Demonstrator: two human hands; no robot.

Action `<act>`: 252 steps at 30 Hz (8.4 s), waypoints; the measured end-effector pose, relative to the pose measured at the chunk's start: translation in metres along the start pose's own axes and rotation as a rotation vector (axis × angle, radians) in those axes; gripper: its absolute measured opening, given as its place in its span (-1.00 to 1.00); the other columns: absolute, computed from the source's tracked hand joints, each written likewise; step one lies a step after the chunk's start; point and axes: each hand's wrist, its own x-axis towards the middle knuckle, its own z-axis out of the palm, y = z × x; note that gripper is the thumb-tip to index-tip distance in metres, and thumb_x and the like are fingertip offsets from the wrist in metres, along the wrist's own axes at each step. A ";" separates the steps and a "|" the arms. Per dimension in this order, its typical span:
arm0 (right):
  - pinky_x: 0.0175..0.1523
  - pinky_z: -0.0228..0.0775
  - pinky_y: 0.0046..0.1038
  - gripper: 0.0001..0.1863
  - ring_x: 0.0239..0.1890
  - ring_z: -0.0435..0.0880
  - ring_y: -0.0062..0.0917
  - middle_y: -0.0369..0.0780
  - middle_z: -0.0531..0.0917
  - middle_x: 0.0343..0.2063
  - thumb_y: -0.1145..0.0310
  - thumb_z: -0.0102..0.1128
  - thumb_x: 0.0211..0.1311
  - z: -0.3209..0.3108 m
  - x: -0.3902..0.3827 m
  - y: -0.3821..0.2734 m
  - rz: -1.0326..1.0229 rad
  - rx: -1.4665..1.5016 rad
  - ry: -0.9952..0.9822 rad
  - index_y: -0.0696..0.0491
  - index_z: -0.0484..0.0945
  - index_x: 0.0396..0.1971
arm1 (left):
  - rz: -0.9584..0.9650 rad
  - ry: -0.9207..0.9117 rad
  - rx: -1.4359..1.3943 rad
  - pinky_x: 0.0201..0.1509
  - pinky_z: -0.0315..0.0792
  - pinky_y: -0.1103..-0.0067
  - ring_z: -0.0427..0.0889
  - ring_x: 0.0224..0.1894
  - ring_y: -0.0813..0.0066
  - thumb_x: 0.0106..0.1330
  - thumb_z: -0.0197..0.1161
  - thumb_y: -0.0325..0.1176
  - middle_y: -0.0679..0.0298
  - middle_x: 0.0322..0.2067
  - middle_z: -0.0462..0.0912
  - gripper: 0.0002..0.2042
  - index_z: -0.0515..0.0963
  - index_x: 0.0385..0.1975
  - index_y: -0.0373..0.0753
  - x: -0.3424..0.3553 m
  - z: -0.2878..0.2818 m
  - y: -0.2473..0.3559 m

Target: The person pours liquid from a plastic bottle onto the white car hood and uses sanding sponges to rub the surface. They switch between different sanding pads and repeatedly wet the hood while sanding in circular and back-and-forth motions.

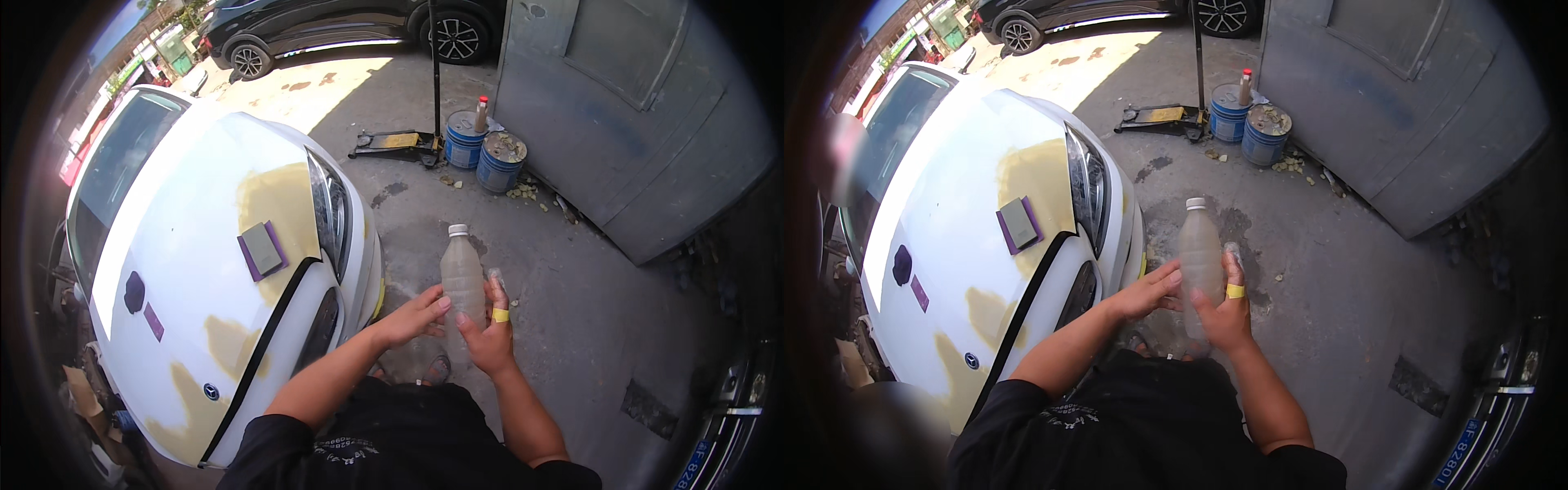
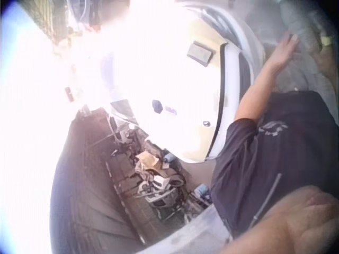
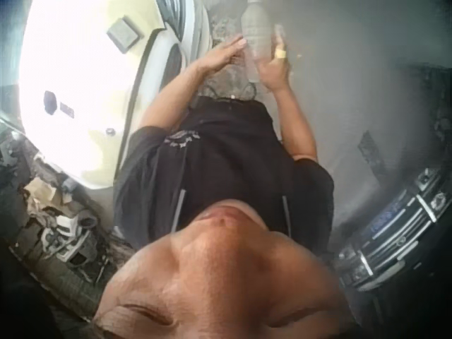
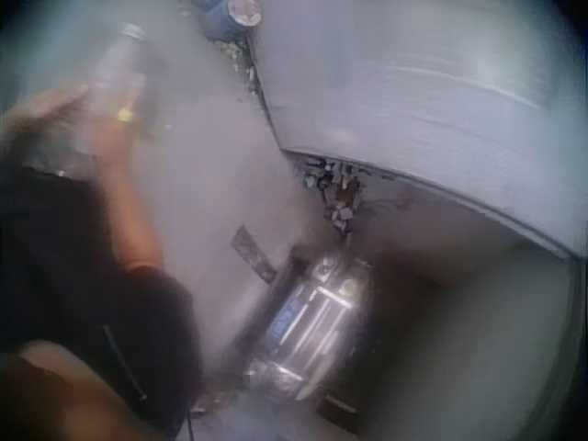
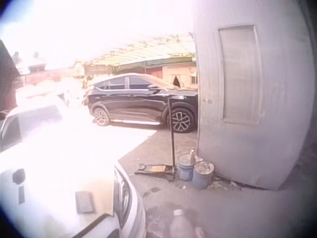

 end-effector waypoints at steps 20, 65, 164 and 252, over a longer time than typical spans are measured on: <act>0.34 0.24 -0.17 -0.07 0.30 0.34 -0.01 0.11 0.27 0.31 0.19 0.35 0.16 0.372 0.123 -0.055 -0.240 -0.413 -0.633 0.12 0.02 0.44 | 0.473 1.549 -0.067 -0.09 0.50 0.45 0.59 -0.17 0.43 0.29 0.33 0.00 0.21 -0.20 0.59 -0.52 0.47 -0.05 -0.29 -0.333 -0.338 -0.029; 0.31 0.33 -0.30 0.03 0.28 0.40 -0.36 -0.09 0.36 0.30 0.37 0.51 -0.07 0.383 0.153 -0.077 0.412 1.023 -0.695 0.09 0.07 0.41 | 0.659 1.110 -0.196 0.16 0.44 0.42 0.54 0.03 0.39 0.24 0.40 -0.15 0.21 -0.01 0.54 -0.39 0.32 0.19 -0.31 -0.322 -0.378 -0.039; 0.24 0.26 -0.11 -0.18 0.19 0.40 -0.02 0.02 0.33 0.30 0.43 0.52 -0.06 0.324 0.079 -0.124 -0.776 -0.018 -0.413 0.08 0.32 0.27 | 0.982 0.683 -0.602 0.32 0.38 0.32 0.51 0.21 0.21 0.59 -0.27 -0.03 0.04 0.17 0.49 -0.47 0.31 0.25 -0.37 -0.191 -0.202 -0.007; 0.18 0.32 -0.13 -0.23 0.16 0.42 -0.03 0.05 0.23 0.35 0.44 0.52 -0.09 0.324 0.085 -0.126 -0.879 0.004 -0.398 0.09 0.41 0.22 | 0.938 0.529 -0.576 0.35 0.35 0.31 0.46 0.25 0.20 0.61 -0.27 -0.11 0.04 0.21 0.44 -0.51 0.24 0.30 -0.38 -0.203 -0.212 0.000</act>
